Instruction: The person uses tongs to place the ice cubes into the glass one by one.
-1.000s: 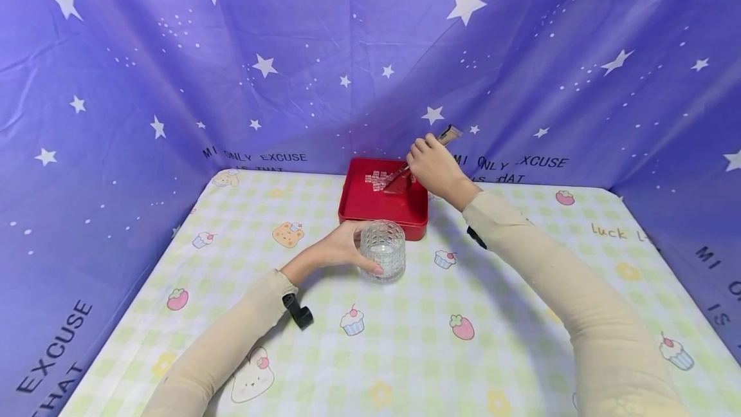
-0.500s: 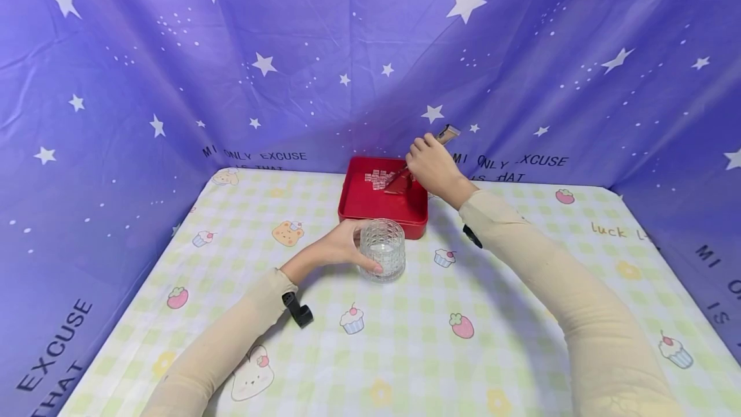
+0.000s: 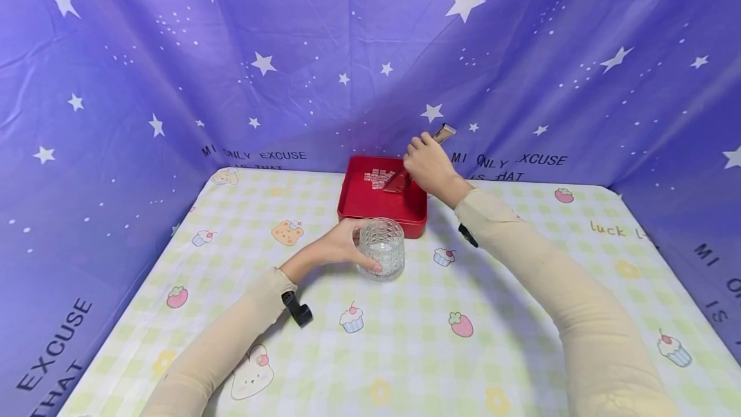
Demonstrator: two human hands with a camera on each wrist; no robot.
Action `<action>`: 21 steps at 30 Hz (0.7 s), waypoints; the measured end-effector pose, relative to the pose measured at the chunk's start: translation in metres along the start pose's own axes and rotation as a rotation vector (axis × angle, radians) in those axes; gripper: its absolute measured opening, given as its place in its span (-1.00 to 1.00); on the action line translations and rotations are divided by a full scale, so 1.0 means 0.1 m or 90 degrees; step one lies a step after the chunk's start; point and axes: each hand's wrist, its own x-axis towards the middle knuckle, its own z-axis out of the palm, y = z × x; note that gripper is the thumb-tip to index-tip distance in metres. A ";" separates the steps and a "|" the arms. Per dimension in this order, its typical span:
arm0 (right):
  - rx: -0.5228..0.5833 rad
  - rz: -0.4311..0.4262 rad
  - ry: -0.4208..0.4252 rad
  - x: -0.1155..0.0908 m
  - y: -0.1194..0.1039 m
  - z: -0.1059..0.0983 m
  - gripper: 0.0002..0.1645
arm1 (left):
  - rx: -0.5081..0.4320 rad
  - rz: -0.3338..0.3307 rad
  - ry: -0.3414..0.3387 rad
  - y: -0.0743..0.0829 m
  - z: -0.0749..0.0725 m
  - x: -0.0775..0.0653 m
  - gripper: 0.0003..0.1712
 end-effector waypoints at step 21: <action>0.025 0.024 0.028 -0.02 0.00 0.04 -0.74 | -0.005 -0.019 -0.001 0.01 -0.01 0.00 0.00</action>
